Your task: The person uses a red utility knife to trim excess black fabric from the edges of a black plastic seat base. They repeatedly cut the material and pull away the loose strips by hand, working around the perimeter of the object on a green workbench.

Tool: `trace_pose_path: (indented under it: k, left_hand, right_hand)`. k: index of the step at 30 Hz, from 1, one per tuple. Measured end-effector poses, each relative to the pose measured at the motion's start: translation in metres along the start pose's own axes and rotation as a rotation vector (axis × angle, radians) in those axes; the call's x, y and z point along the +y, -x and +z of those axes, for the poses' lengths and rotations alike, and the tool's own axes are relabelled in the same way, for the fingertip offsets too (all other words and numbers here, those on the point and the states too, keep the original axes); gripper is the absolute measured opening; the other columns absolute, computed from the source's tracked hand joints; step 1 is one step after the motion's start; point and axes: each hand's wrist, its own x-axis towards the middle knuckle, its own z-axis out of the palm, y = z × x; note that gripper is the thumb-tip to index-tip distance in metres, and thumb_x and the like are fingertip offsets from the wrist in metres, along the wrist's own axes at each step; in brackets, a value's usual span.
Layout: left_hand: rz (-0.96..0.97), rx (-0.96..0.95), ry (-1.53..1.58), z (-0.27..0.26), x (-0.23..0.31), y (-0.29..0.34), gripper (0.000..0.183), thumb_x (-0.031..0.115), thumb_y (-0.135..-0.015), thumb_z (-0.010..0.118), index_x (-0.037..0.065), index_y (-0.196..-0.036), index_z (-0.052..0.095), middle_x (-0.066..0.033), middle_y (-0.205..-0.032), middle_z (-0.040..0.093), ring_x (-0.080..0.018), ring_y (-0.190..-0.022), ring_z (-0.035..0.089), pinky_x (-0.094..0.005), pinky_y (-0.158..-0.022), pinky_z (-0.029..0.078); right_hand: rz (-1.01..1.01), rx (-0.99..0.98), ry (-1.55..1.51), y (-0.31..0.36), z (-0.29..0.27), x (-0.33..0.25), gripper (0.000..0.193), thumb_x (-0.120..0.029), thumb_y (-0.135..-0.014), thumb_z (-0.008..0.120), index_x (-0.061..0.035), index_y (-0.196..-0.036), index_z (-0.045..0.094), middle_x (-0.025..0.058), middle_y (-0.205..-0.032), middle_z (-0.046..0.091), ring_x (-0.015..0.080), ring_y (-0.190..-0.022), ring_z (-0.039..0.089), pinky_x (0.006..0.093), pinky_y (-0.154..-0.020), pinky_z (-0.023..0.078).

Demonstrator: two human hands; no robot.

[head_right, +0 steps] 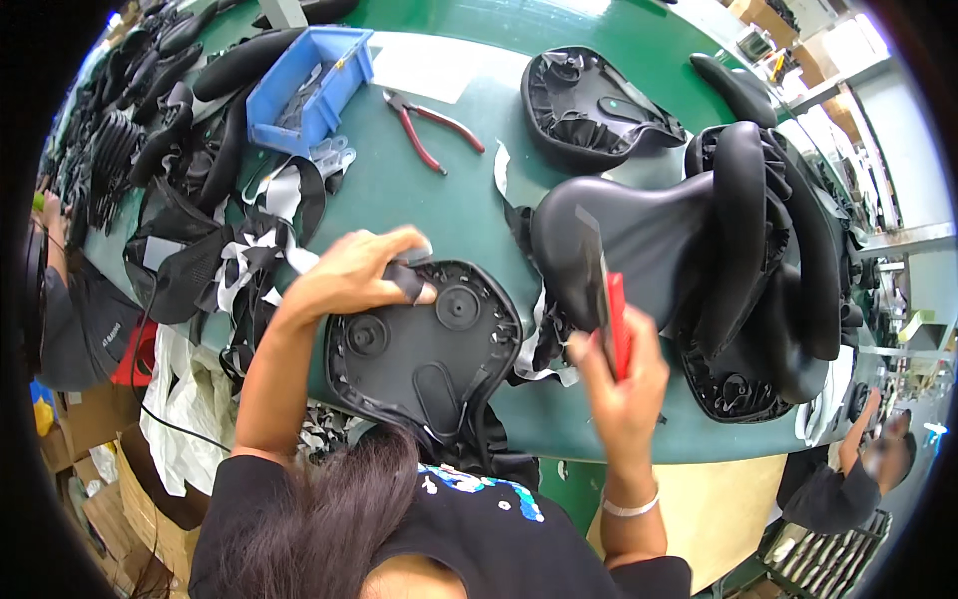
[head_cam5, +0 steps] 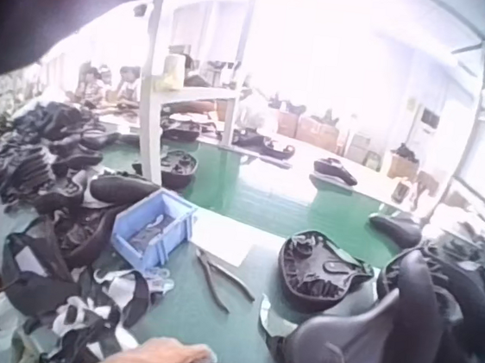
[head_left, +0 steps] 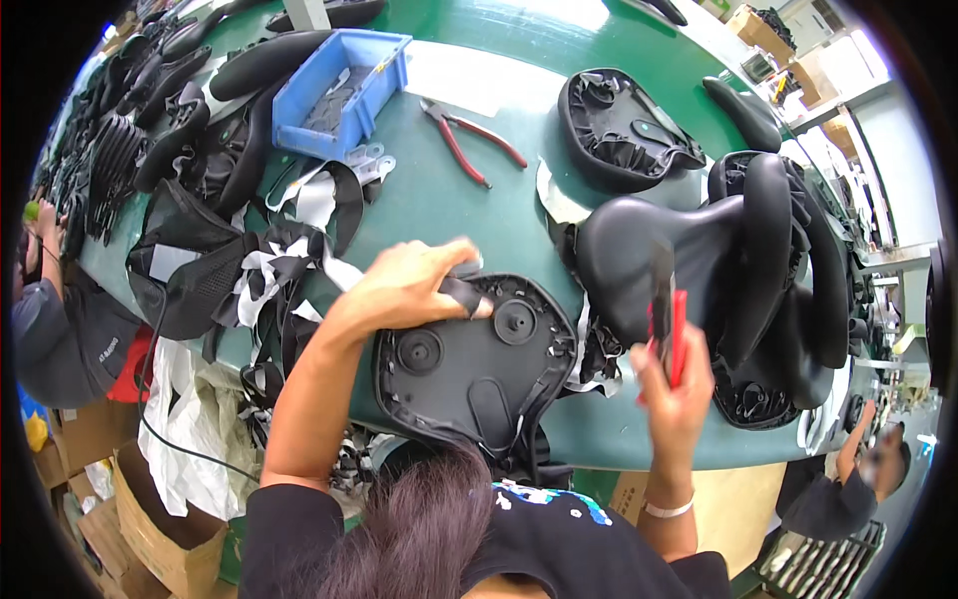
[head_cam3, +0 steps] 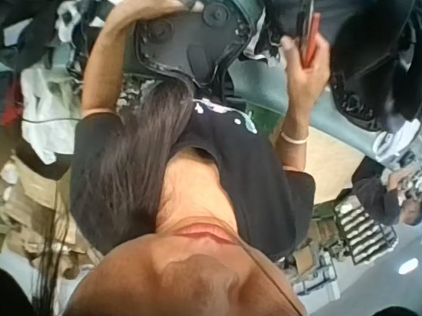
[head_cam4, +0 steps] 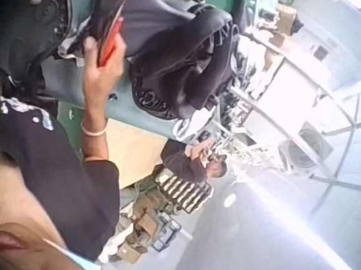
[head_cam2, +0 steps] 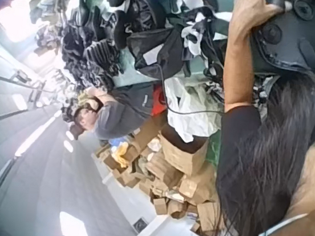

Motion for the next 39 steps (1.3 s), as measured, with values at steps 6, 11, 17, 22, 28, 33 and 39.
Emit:
trace_pose_path:
  k: [6, 11, 17, 22, 28, 33, 39]
  left_hand:
    - [-0.185, 0.508, 0.813, -0.065, -0.026, -0.034, 0.023, 0.023, -0.090, 0.062, 0.004, -0.103, 0.060, -0.0027, -0.092, 0.062, -0.0115, -0.081, 0.056, -0.0263, -0.074, 0.046]
    - [0.346, 0.158, 0.315, -0.038, 0.011, -0.050, 0.026, 0.028, -0.092, 0.058, 0.008, -0.110, 0.057, -0.0056, -0.099, 0.065, -0.0176, -0.085, 0.062, -0.0327, -0.074, 0.051]
    - [0.427, -0.243, 0.574, -0.030, 0.031, -0.015, 0.018, 0.017, -0.086, 0.067, 0.008, -0.101, 0.062, -0.0094, -0.109, 0.064, -0.0193, -0.100, 0.061, -0.0338, -0.089, 0.048]
    - [-0.100, 0.312, 1.440, -0.027, -0.032, -0.012, 0.044, 0.044, -0.098, 0.047, 0.004, -0.112, 0.056, -0.0084, -0.111, 0.062, -0.0174, -0.099, 0.060, -0.0348, -0.085, 0.048]
    - [-0.200, -0.006, 1.325, -0.016, 0.007, 0.008, 0.071, 0.034, -0.078, 0.073, -0.005, -0.131, 0.045, -0.0137, -0.119, 0.058, -0.0168, -0.106, 0.057, -0.0287, -0.092, 0.046]
    - [-0.234, 0.142, 1.166, -0.019, 0.005, 0.022, 0.058, 0.030, -0.079, 0.072, -0.002, -0.123, 0.052, -0.0069, -0.108, 0.060, -0.0131, -0.096, 0.057, -0.0287, -0.088, 0.047]
    - [-0.157, 0.117, 0.837, -0.036, 0.026, -0.001, 0.047, 0.037, -0.079, 0.070, -0.001, -0.106, 0.060, -0.0065, -0.095, 0.063, -0.0126, -0.083, 0.058, -0.0275, -0.076, 0.048]
  right_hand:
    - [-0.133, 0.253, -0.268, -0.138, -0.005, -0.008, 0.027, -0.019, -0.086, 0.066, -0.0027, -0.104, 0.053, 0.0035, -0.079, 0.058, 0.0102, -0.070, 0.056, 0.0244, -0.063, 0.045]
    - [-0.156, 0.189, 0.714, -0.241, 0.008, 0.047, 0.030, -0.019, -0.086, 0.059, -0.0032, -0.109, 0.047, 0.0204, -0.090, 0.063, 0.0349, -0.082, 0.065, 0.0400, -0.070, 0.052]
    - [0.117, -0.039, -0.017, -0.256, 0.011, 0.055, 0.030, -0.009, -0.079, 0.064, -0.0017, -0.103, 0.048, 0.0018, -0.079, 0.050, 0.0092, -0.068, 0.055, 0.0294, -0.048, 0.050]
    - [-0.195, -0.314, -0.025, -0.175, 0.030, -0.025, 0.031, -0.008, -0.079, 0.064, -0.0022, -0.107, 0.051, 0.0059, -0.079, 0.055, 0.0135, -0.066, 0.055, 0.0295, -0.057, 0.047]
    - [-0.383, -0.557, 0.038, -0.100, 0.062, -0.017, 0.028, -0.008, -0.083, 0.069, -0.0002, -0.105, 0.053, 0.0149, -0.074, 0.056, 0.0232, -0.064, 0.055, 0.0326, -0.063, 0.046]
    - [-0.373, -0.432, 0.112, -0.056, 0.027, 0.009, 0.045, -0.011, -0.083, 0.069, -0.0067, -0.124, 0.054, 0.0106, -0.082, 0.064, 0.0235, -0.063, 0.061, 0.0313, -0.061, 0.049]
    - [-0.819, -0.516, 0.627, -0.053, -0.001, 0.002, 0.049, -0.008, -0.081, 0.066, -0.0186, -0.128, 0.058, 0.0070, -0.068, 0.052, 0.0219, -0.052, 0.052, 0.0354, -0.049, 0.044]
